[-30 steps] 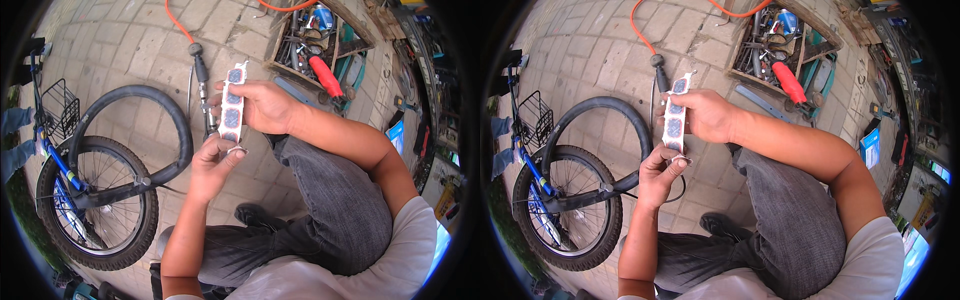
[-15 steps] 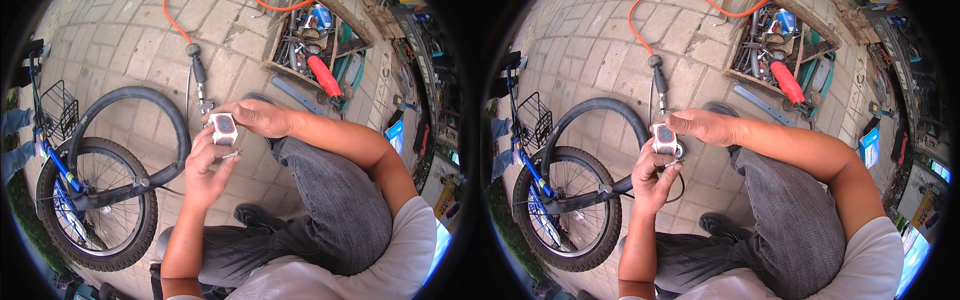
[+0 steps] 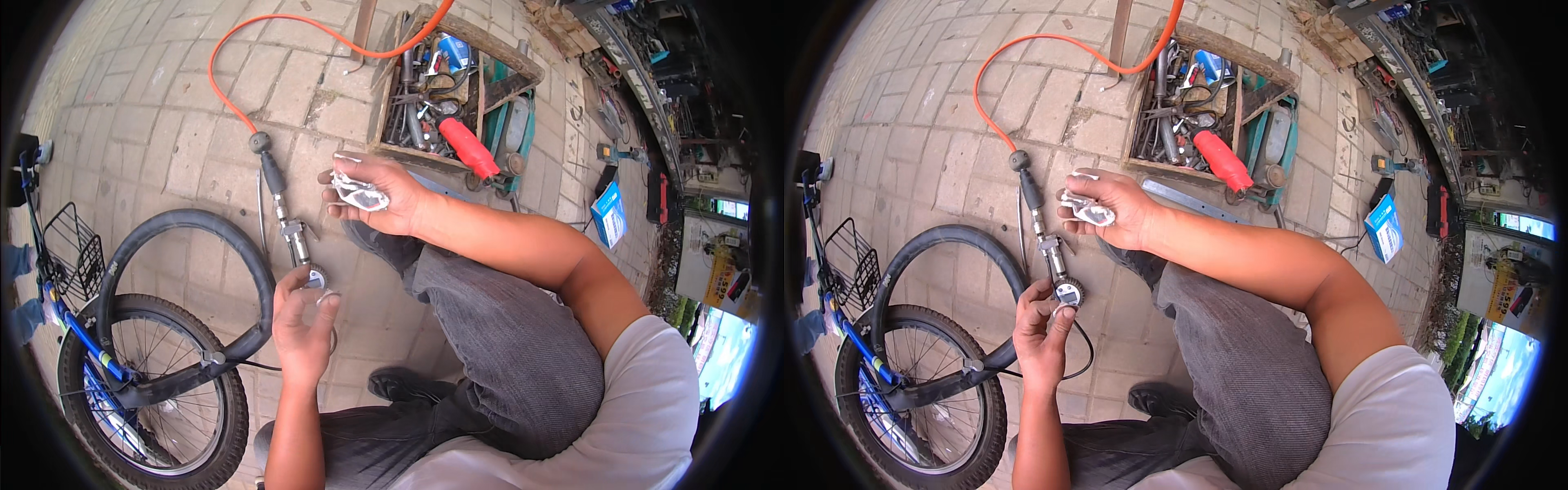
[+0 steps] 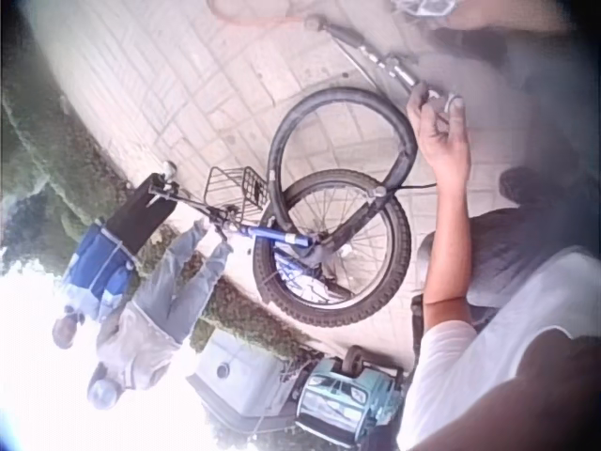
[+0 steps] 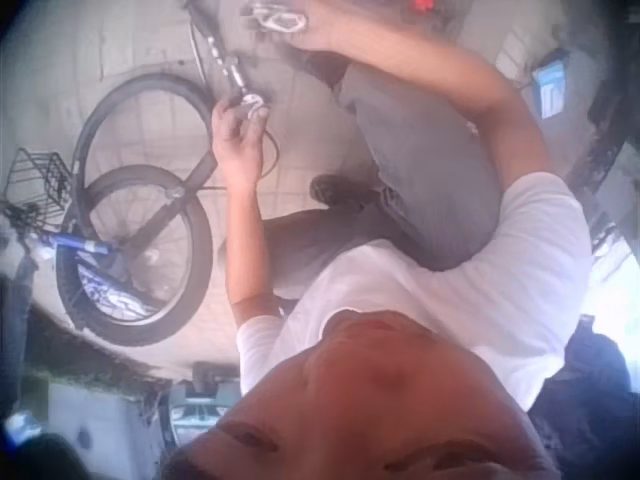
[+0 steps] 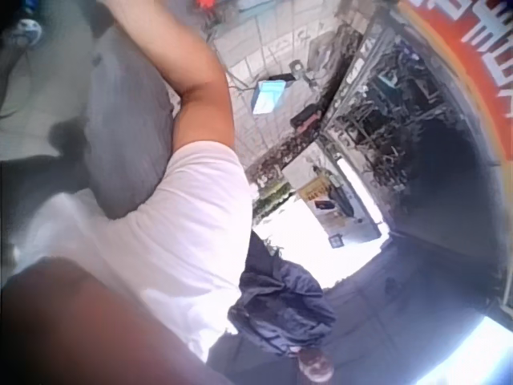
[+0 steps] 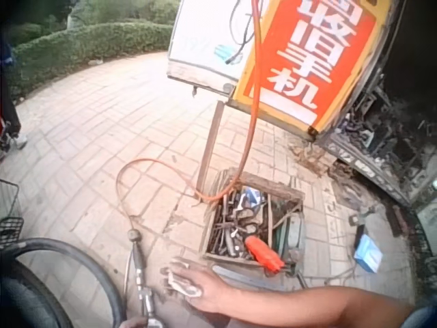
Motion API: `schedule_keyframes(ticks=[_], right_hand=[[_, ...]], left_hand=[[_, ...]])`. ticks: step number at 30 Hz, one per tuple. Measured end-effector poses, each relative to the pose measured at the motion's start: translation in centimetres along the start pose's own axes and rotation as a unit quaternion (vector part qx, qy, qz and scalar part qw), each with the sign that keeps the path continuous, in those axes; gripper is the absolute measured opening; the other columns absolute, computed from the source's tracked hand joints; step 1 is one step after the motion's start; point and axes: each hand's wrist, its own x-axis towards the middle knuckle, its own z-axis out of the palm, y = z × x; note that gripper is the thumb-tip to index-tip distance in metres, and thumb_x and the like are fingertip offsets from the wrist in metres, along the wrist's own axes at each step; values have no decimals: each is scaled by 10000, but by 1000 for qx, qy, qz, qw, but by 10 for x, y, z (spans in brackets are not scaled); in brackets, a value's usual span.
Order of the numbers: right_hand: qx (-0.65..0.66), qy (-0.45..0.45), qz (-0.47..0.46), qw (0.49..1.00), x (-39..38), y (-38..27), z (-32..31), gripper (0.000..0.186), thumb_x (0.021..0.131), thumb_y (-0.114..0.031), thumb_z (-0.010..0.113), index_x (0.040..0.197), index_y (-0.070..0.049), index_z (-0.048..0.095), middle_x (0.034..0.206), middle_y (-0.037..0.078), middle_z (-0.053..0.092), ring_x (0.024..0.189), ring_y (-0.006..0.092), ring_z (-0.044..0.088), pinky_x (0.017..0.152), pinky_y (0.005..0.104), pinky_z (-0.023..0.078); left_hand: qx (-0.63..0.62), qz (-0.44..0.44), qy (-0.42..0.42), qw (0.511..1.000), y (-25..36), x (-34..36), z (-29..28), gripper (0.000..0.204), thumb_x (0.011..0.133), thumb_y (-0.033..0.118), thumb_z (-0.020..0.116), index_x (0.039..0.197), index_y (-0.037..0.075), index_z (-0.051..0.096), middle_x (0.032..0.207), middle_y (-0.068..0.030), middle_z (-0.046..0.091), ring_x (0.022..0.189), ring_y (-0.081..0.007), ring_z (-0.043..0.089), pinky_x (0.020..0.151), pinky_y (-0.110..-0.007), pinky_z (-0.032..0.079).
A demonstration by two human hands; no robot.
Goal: The person removes a bicycle tire from the rim, inspects the inner tube, applies a patch to a puncture, and reassembles the tire onto the rim.
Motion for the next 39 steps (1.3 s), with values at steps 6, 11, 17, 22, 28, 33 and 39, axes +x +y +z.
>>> schedule_keyframes(ticks=[6,11,17,22,28,33,39], right_hand=[[-110,105,-90,984,9,-47,-62,319,859,-6,655,1151,5,525,1118,162,623,951,283,666,848,459,559],[-432,314,-184,825,46,-147,-134,447,829,147,451,1265,47,439,1035,177,628,934,289,684,775,410,588],[-721,414,-174,528,96,-224,-128,548,807,-283,725,1157,103,558,1075,306,642,1038,417,626,905,425,486],[-763,415,-197,455,124,-181,-152,466,816,-260,688,1139,63,597,1136,275,630,1076,396,610,926,436,471],[-726,366,-198,548,141,-185,-145,329,815,-178,560,1050,21,678,1025,256,675,1004,394,643,888,444,493],[-701,359,-279,550,105,-174,-150,392,859,-224,605,1143,43,649,1063,229,685,1005,324,661,889,384,487],[-673,84,-94,729,9,-60,-11,364,936,-187,609,1196,67,593,1076,142,666,1017,187,618,909,326,479]], left_hand=[[-14,-8,1,1000,-17,7,2,149,811,19,721,943,39,654,1197,-134,592,1091,-258,565,959,-363,434],[-6,-16,-8,1000,-27,9,-1,134,830,3,696,949,42,647,1175,-116,597,1092,-230,572,953,-347,441],[-49,-28,-3,998,-24,15,-3,91,851,-17,671,917,35,636,1180,-108,585,1066,-200,583,923,-320,463],[-61,-59,14,996,-28,10,-10,104,894,38,680,897,9,580,1263,-118,535,1062,-162,543,919,-304,456],[-165,-116,70,977,-28,-1,-25,48,879,0,658,922,17,649,1146,-87,608,1003,-148,586,895,-288,456],[-376,-209,95,898,-14,3,-27,84,933,102,645,998,49,646,909,-75,685,819,-169,670,752,-342,589],[-457,-198,154,853,12,-17,-31,150,941,33,600,1087,3,618,993,-103,685,881,-215,692,826,-381,600]])
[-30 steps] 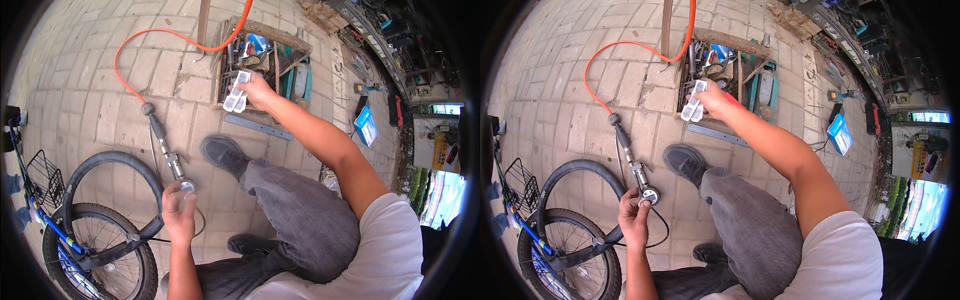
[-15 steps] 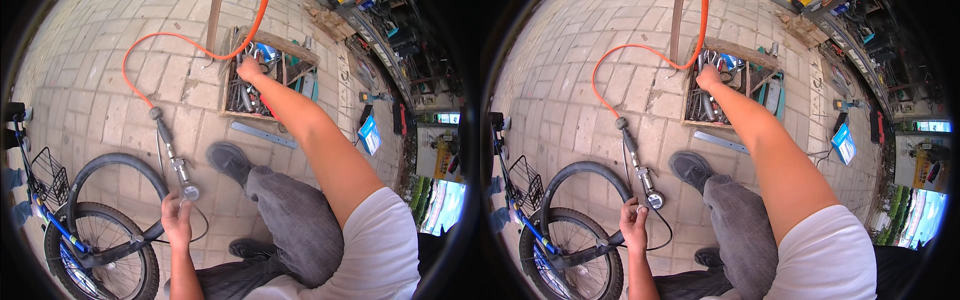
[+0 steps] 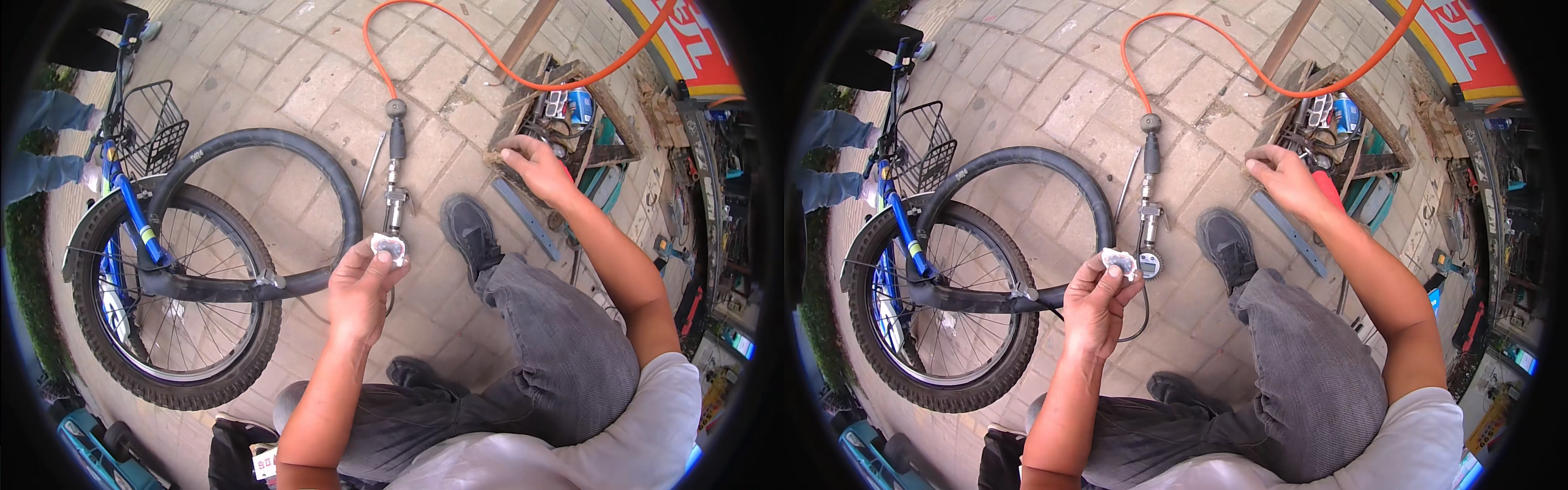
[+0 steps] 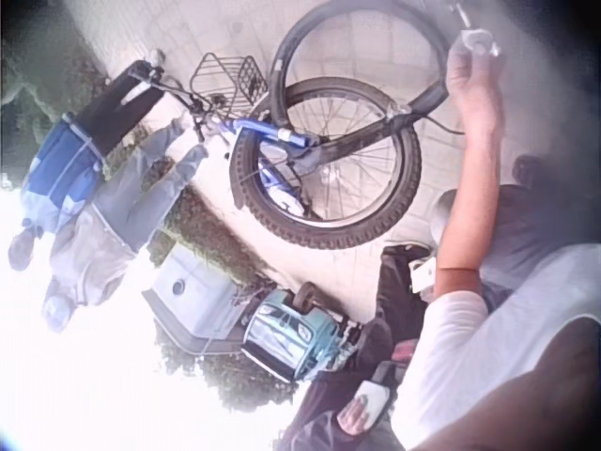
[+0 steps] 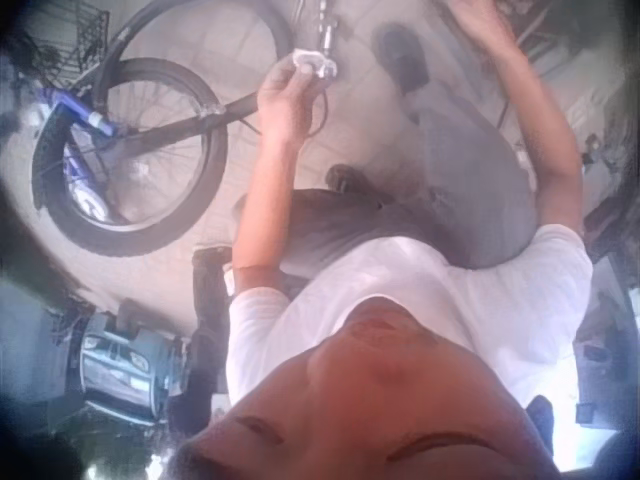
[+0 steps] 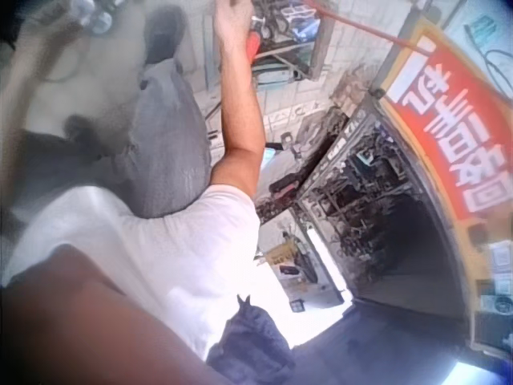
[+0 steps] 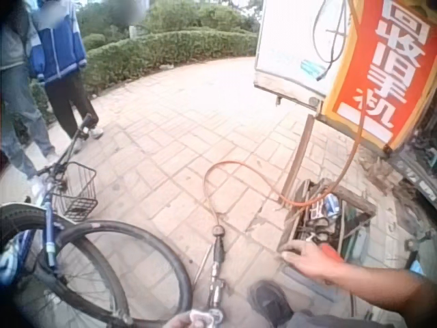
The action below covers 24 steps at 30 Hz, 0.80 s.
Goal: The person removes a bicycle tire from the rim, inspects the inner tube, applies a patch to a puncture, and reassembles the tire onto the rim.
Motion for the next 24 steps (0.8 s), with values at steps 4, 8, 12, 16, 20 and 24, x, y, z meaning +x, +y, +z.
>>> schedule_keyframes(ticks=[4,8,12,16,20,24], right_hand=[[23,-307,-80,948,-32,-117,41,465,927,-292,660,1210,69,582,1050,136,673,942,158,626,848,301,501],[-23,-459,-89,884,-48,-224,101,512,912,-265,693,1262,77,542,1071,125,666,954,143,634,838,294,513],[-124,-464,-172,860,-83,-276,183,333,883,-243,695,1000,64,641,836,122,687,739,146,644,671,308,519],[-113,-493,-152,849,-126,-276,220,210,892,-148,697,884,40,606,745,64,642,665,85,594,570,259,488],[-56,-487,-245,837,-159,-267,252,137,894,-90,661,893,36,608,755,47,643,686,84,580,601,255,475],[-44,-475,-363,801,-167,-258,263,111,858,-62,666,856,35,612,740,101,637,653,139,578,595,295,469]], left_hand=[[-32,59,-6,998,24,-14,10,137,923,34,625,1053,7,590,996,-118,684,895,-225,696,825,-381,598],[-76,140,17,987,56,-39,-1,123,920,51,639,1025,13,589,1014,-124,682,888,-209,689,786,-349,602],[-120,231,56,964,67,-87,-57,94,928,68,633,1010,23,621,981,-99,682,850,-187,684,733,-308,596],[-54,281,99,953,47,-123,-91,120,925,128,652,988,33,617,908,-25,642,799,-99,631,717,-270,542],[47,334,232,912,35,-148,-108,101,893,99,621,924,6,595,812,31,575,731,-34,528,634,-213,450],[125,333,330,874,32,-166,-112,92,864,93,630,870,4,606,755,59,533,690,-5,462,587,-196,387]])
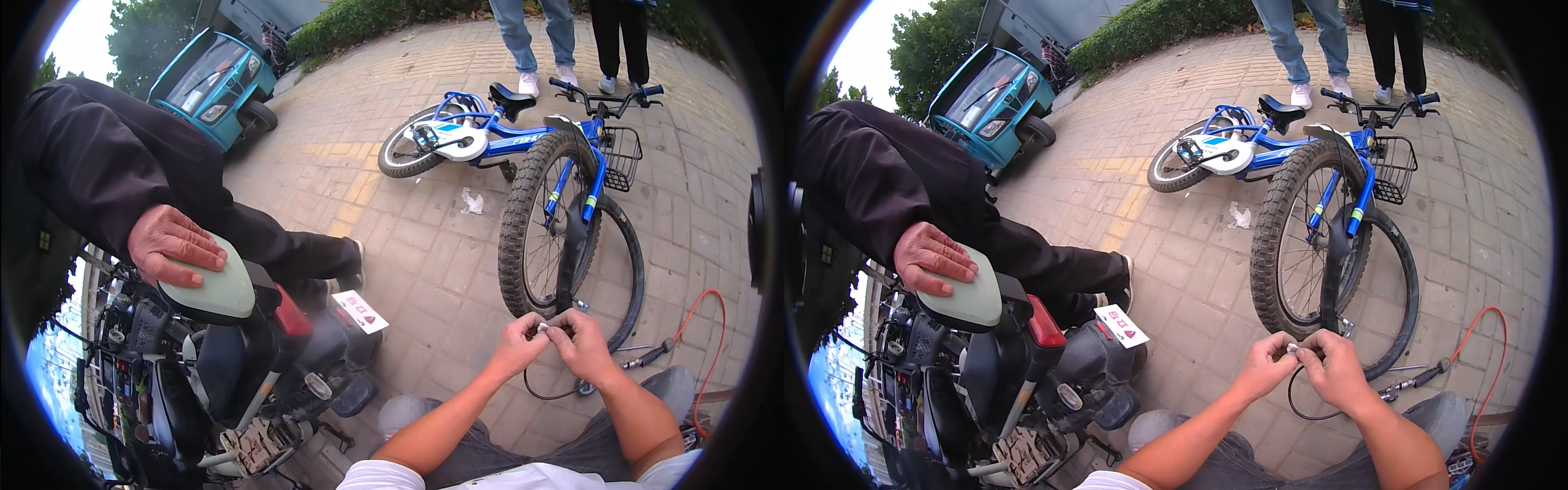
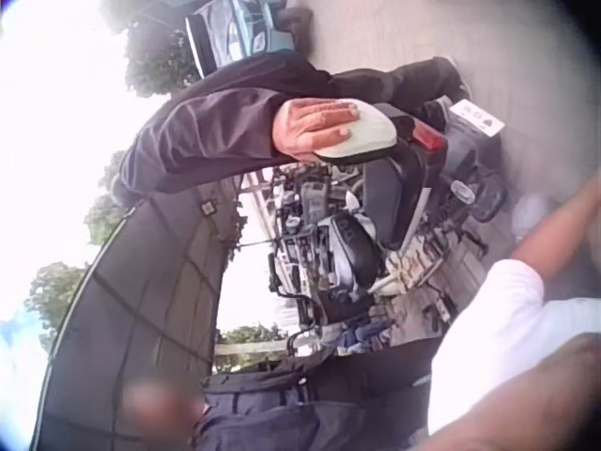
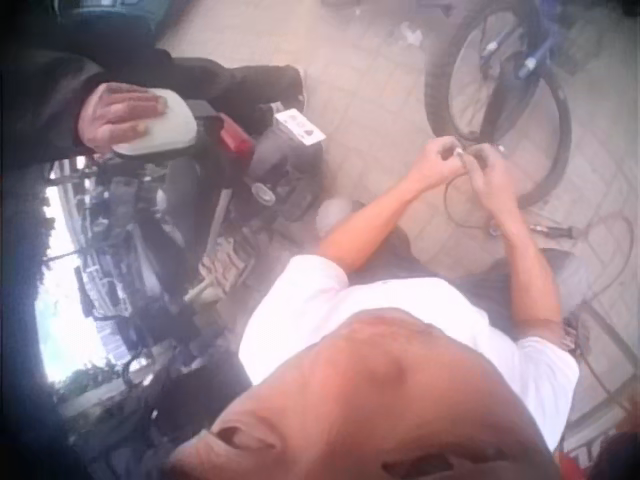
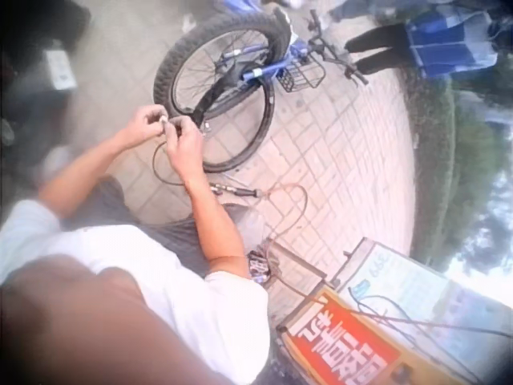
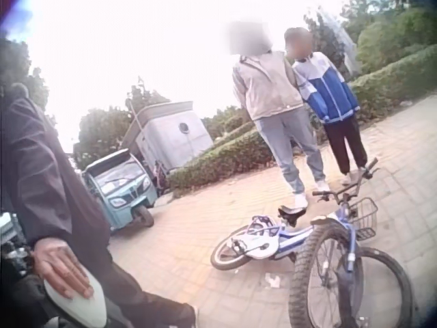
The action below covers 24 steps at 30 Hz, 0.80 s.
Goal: The person removes a bicycle tire from the rim, inspects the inner tube, applies a patch to a puncture, and reassembles the tire onto the rim.
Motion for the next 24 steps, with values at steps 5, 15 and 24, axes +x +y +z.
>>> schedule_keyframes(ticks=[5,15,24], right_hand=[[-7,2,-53,999,4,14,-33,107,842,-62,669,849,29,613,742,138,638,632,222,603,600,333,480],[327,-113,65,936,41,41,-91,164,933,-136,620,964,24,603,795,19,624,676,66,541,597,251,457],[267,-398,-32,877,19,31,-19,222,933,-209,647,976,9,645,832,98,686,725,120,613,660,297,504]], left_hand=[[107,14,21,994,27,5,24,62,817,67,618,815,13,588,738,52,507,640,-10,418,540,-209,356],[33,-96,114,988,60,9,23,44,859,24,551,844,-10,574,869,-91,669,806,-157,641,783,-306,537],[114,-208,238,942,112,-88,47,248,907,106,683,1091,-54,640,947,-100,686,863,-158,657,787,-301,547]])
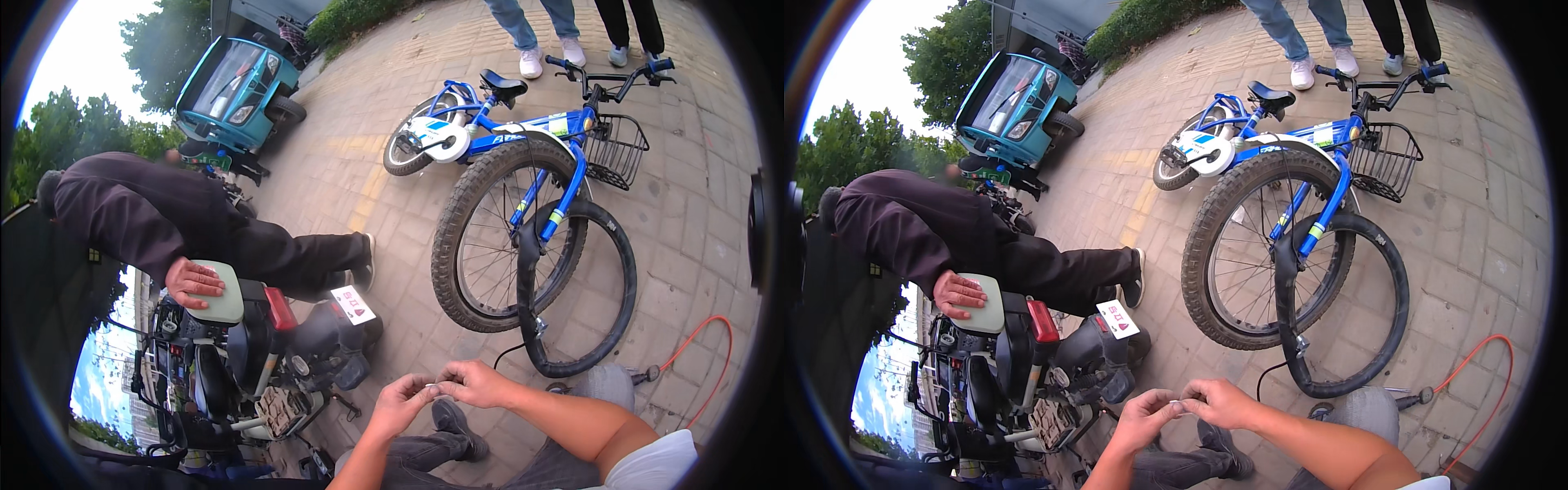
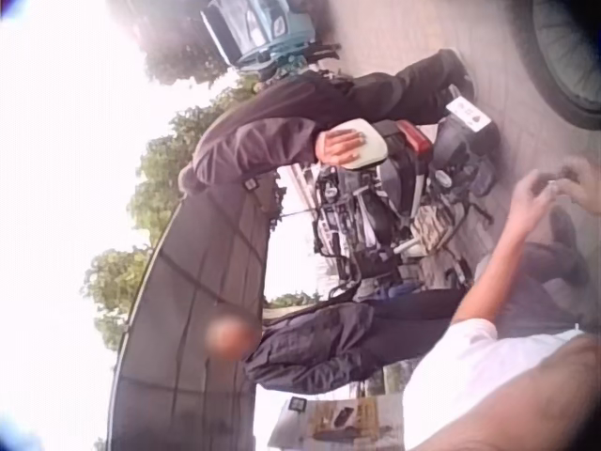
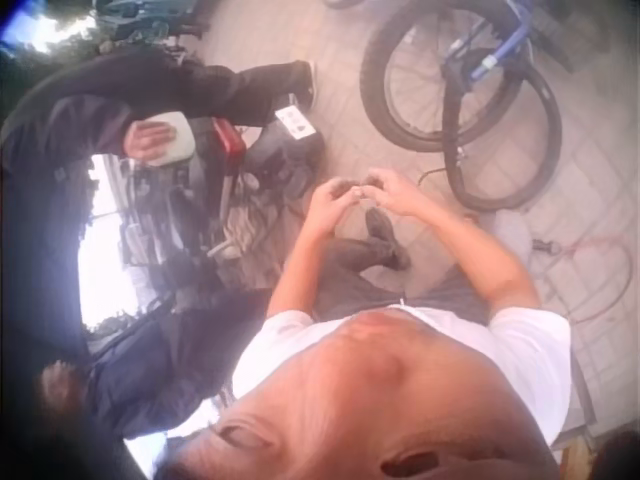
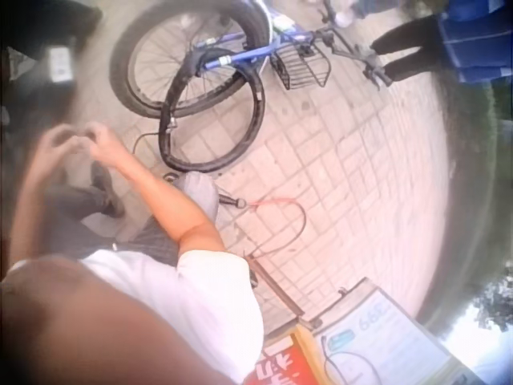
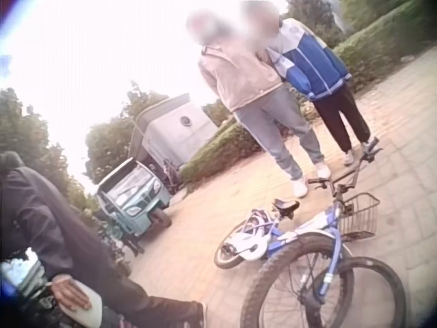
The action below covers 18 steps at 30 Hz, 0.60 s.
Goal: The person removes a bicycle tire from the rim, inspects the inner tube, applies a patch to a puncture, and reassembles the tire onto the rim.
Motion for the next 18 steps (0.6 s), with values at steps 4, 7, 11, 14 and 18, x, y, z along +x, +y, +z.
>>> schedule_keyframes(ticks=[4,7,11,14,18], right_hand=[[110,-56,41,992,13,16,28,235,930,-221,657,975,8,638,810,66,675,661,103,593,602,275,495],[143,-35,56,988,8,15,32,241,924,-216,667,995,11,625,789,48,660,640,85,576,558,247,479],[106,68,106,986,-9,-3,37,249,915,-189,676,988,40,611,807,71,660,641,98,592,542,251,484],[152,163,89,971,-22,-12,28,233,888,-126,702,979,62,597,822,94,658,657,120,612,550,258,499],[16,260,55,964,-34,-26,53,158,875,-88,695,888,38,600,740,68,649,595,100,592,538,238,482]], left_hand=[[-59,-4,66,996,-10,-25,-14,187,908,84,680,1036,-51,662,924,-82,688,801,-138,650,739,-280,542],[-71,-7,57,996,-11,-30,-13,165,914,81,669,1023,-42,658,924,-78,684,800,-136,644,736,-278,538],[-95,52,4,994,-40,-12,-12,156,933,85,645,1041,-27,631,941,-71,677,829,-127,633,748,-275,532],[-116,122,-45,985,-51,16,6,179,952,106,622,1075,-24,607,963,-62,672,849,-116,623,760,-270,528],[-203,191,-115,953,-70,31,12,201,962,131,614,1097,-18,606,943,-42,669,839,-96,608,749,-256,518]])
